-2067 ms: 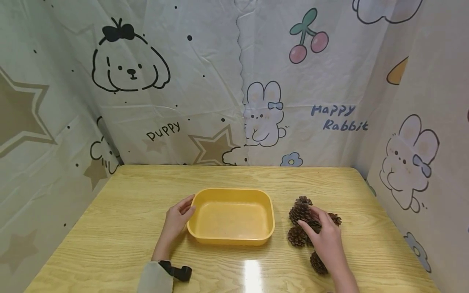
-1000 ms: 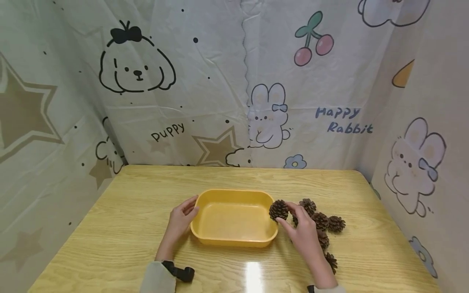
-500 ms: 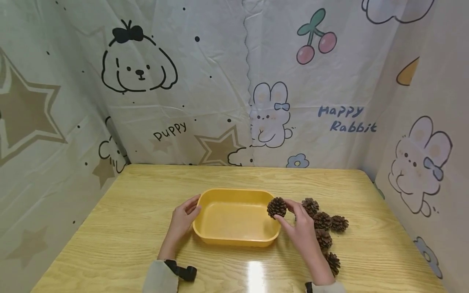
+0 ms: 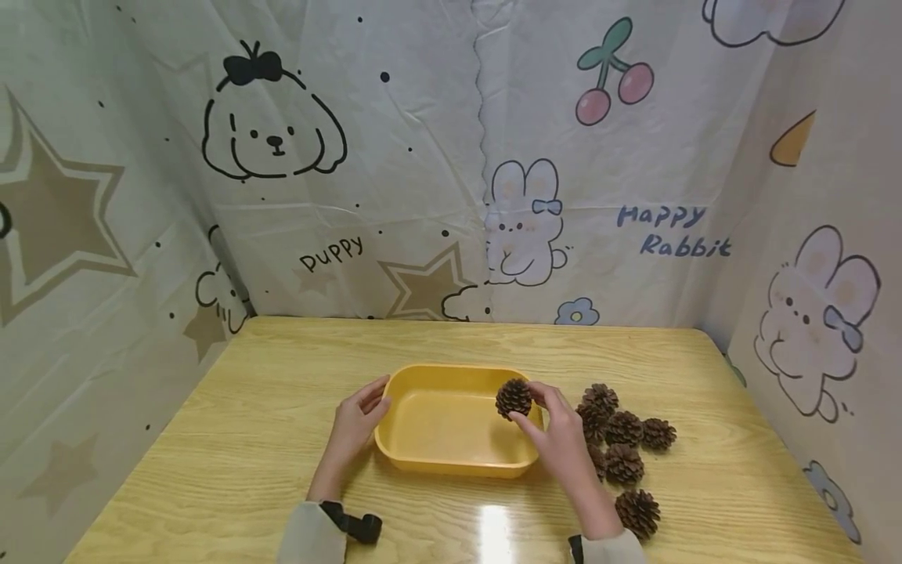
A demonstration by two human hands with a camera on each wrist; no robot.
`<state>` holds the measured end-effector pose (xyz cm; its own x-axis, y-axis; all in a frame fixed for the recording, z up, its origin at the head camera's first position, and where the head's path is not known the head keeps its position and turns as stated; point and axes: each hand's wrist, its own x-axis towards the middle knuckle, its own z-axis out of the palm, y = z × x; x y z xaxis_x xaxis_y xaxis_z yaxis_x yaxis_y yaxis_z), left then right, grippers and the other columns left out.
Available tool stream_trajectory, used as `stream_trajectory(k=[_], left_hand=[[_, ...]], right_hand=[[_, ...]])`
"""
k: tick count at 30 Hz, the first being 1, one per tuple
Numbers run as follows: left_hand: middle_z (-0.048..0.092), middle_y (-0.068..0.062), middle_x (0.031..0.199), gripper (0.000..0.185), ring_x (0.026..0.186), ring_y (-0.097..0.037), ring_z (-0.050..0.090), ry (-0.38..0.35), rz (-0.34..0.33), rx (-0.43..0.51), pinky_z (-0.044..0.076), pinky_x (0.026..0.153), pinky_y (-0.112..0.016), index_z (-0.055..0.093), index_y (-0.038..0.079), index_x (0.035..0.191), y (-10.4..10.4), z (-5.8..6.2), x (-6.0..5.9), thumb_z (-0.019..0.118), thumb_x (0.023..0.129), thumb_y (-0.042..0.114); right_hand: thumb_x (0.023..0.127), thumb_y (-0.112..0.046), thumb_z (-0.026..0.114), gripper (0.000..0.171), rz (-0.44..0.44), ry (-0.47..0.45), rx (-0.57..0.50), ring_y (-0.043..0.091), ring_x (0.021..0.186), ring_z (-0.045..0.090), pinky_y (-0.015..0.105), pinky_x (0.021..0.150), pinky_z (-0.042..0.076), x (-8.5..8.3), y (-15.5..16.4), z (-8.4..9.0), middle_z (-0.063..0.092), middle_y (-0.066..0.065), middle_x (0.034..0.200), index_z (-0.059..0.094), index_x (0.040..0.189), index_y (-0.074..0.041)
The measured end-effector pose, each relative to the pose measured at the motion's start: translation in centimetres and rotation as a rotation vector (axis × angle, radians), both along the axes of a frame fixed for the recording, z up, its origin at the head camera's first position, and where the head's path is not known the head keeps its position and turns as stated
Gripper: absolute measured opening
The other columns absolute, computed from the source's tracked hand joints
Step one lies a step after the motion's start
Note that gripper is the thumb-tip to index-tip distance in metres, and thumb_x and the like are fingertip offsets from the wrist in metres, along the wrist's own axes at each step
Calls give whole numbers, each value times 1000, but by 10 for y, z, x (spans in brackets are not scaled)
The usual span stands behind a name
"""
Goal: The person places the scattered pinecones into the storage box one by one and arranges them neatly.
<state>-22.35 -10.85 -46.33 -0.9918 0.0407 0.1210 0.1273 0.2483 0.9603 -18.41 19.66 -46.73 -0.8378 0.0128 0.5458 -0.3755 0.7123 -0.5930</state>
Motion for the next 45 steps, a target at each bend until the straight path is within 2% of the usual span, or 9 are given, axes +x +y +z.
stream_trajectory(k=[13,24,27,29,32,37,45], left_hand=[[59,-30,132,42,122,-40,59,-4,1,4,55,102,-36,54,-7,135,-1,-4,-2,60,95,2],[59,-31,131,42,121,-41,60,5,-4,12,56,100,-33,54,-9,135,0,-3,-2,60,94,1],[59,-31,131,42,121,-41,60,10,3,20,56,100,-33,54,-9,134,-1,-14,-9,60,94,1],[60,-29,131,42,121,-40,61,14,8,28,56,99,-32,55,-7,135,-2,-27,-16,61,94,2],[60,-27,132,43,120,-37,62,20,13,31,56,99,-29,55,-4,136,-4,-40,-22,62,94,5],[62,-26,131,43,120,-36,62,30,9,41,57,99,-28,56,-2,135,-5,-44,-24,63,94,6],[61,-24,132,43,121,-35,61,20,13,28,56,101,-29,56,-1,136,-5,-43,-24,63,94,7]], right_hand=[[77,-8,81,48,54,-49,-2,36,103,67,46,89,59,-12,-20,-2,67,21,116,61,119,4],[83,-15,78,46,116,-233,-28,36,111,65,46,97,57,-21,-42,-2,66,19,119,59,122,1],[82,-14,78,46,118,-257,-23,35,109,66,46,97,57,-24,-48,-2,67,18,117,60,120,1],[81,-13,79,45,119,-262,-21,35,108,66,46,97,57,-27,-52,-3,67,18,116,60,120,1],[80,-14,80,47,117,-263,-9,33,107,66,45,96,58,-29,-57,-3,68,17,115,60,120,1],[80,-15,80,46,138,-283,-18,33,108,67,45,97,58,-33,-66,-2,69,17,115,61,119,1],[81,-13,79,44,175,-320,-42,32,107,66,46,98,57,-42,-81,-3,69,16,112,60,118,1]])
